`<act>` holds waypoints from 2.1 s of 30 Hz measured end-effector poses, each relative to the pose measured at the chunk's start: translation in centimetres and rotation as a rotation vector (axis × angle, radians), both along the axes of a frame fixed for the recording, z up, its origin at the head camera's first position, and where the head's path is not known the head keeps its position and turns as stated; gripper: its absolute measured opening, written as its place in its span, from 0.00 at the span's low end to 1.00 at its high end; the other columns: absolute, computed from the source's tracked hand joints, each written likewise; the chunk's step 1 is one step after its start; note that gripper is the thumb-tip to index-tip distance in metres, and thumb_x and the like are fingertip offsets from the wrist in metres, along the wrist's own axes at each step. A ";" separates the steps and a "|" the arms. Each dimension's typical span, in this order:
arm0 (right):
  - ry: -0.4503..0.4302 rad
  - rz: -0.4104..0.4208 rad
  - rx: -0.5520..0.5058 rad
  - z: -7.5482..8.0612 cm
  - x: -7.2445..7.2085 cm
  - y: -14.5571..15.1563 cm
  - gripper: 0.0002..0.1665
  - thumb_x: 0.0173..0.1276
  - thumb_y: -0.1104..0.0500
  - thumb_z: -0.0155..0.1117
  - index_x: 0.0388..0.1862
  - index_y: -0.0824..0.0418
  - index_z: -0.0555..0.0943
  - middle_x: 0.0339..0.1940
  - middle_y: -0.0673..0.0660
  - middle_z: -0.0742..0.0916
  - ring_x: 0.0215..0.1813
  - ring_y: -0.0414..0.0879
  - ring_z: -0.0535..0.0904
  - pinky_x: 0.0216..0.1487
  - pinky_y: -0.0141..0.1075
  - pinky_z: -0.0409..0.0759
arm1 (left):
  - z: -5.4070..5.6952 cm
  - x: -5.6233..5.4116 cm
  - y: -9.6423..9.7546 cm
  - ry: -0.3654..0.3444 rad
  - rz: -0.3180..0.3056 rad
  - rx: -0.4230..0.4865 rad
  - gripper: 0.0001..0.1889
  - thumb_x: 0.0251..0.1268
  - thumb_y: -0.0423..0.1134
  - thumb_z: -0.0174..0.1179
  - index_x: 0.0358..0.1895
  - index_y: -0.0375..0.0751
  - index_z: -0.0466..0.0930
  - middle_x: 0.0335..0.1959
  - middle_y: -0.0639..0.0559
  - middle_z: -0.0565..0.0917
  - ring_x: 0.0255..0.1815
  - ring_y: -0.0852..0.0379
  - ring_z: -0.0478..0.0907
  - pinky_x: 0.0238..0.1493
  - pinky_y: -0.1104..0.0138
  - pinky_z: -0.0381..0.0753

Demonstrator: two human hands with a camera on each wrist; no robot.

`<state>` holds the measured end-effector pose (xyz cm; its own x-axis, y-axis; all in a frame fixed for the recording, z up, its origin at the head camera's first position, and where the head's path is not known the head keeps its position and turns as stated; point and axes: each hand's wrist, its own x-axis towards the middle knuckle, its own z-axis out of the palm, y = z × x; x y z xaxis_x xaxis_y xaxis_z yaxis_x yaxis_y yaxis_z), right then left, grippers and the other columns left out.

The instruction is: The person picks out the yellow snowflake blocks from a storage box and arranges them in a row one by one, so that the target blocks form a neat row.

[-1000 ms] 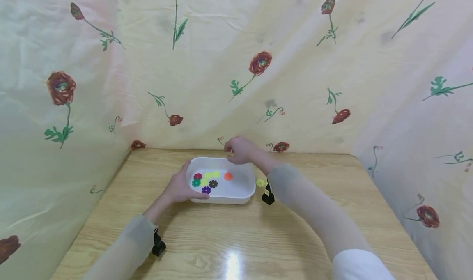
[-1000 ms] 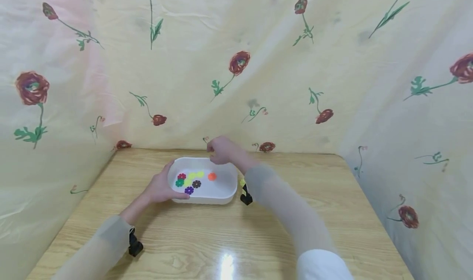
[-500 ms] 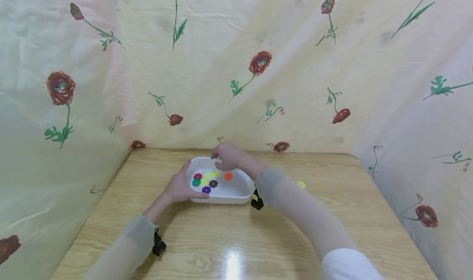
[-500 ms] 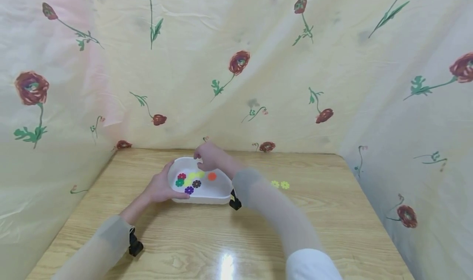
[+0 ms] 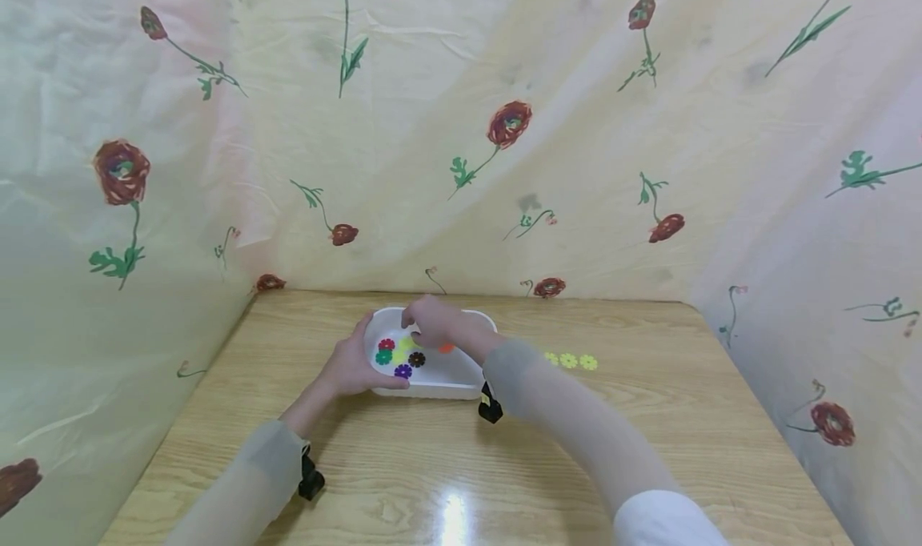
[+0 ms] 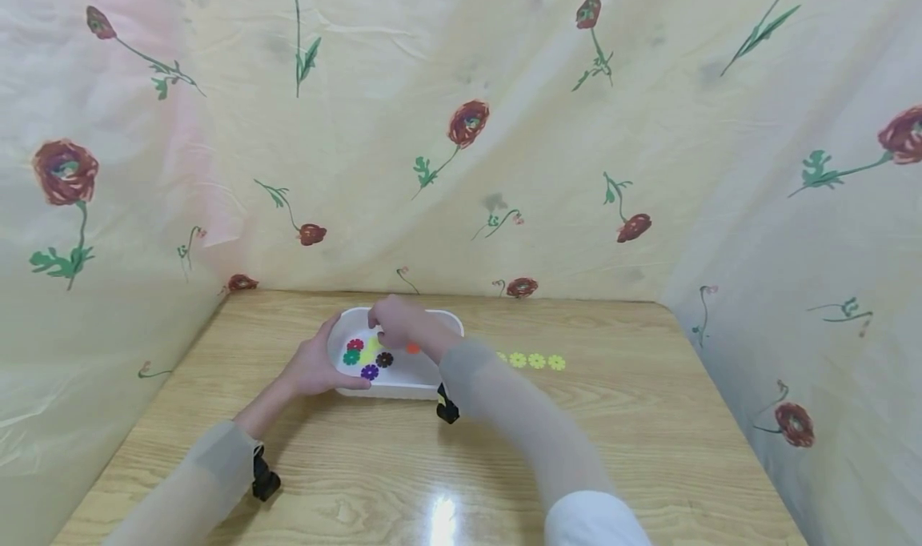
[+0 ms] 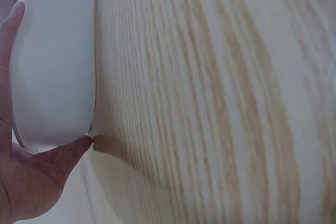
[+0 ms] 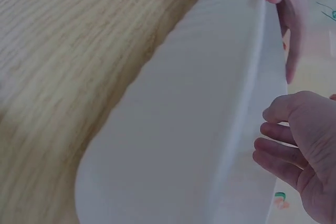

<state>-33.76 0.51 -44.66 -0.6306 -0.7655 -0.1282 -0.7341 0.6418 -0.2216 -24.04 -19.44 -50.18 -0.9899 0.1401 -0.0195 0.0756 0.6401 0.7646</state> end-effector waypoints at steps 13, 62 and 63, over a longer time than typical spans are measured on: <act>-0.031 -0.071 0.128 -1.5 0.9 -0.6 0.22 0.76 0.59 0.68 0.67 0.58 0.83 0.68 0.57 0.86 0.69 0.52 0.83 0.74 0.43 0.80 | -0.1 -0.1 0.1 -0.003 -0.003 0.001 0.74 0.44 0.59 0.86 0.88 0.43 0.41 0.74 0.37 0.74 0.67 0.41 0.77 0.70 0.44 0.82; -0.002 -0.069 0.070 1.2 0.9 1.5 0.21 0.64 0.63 0.77 0.56 0.64 0.86 0.55 0.58 0.91 0.57 0.52 0.86 0.62 0.41 0.86 | 0.3 0.2 0.4 -0.009 0.004 0.012 0.73 0.45 0.57 0.86 0.88 0.43 0.42 0.76 0.37 0.72 0.70 0.39 0.75 0.71 0.41 0.79; -0.001 -0.067 0.063 1.3 0.8 1.7 0.21 0.64 0.63 0.77 0.56 0.65 0.86 0.55 0.59 0.90 0.57 0.52 0.86 0.62 0.41 0.86 | 0.3 0.2 0.4 -0.012 0.005 0.010 0.72 0.46 0.57 0.86 0.88 0.43 0.42 0.76 0.37 0.71 0.70 0.39 0.75 0.72 0.41 0.79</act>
<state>-32.98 2.22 -43.31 -0.6800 -0.7120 -0.1751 -0.6888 0.7022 -0.1800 -23.82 -19.07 -49.85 -0.9903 0.1357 -0.0297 0.0635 0.6326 0.7719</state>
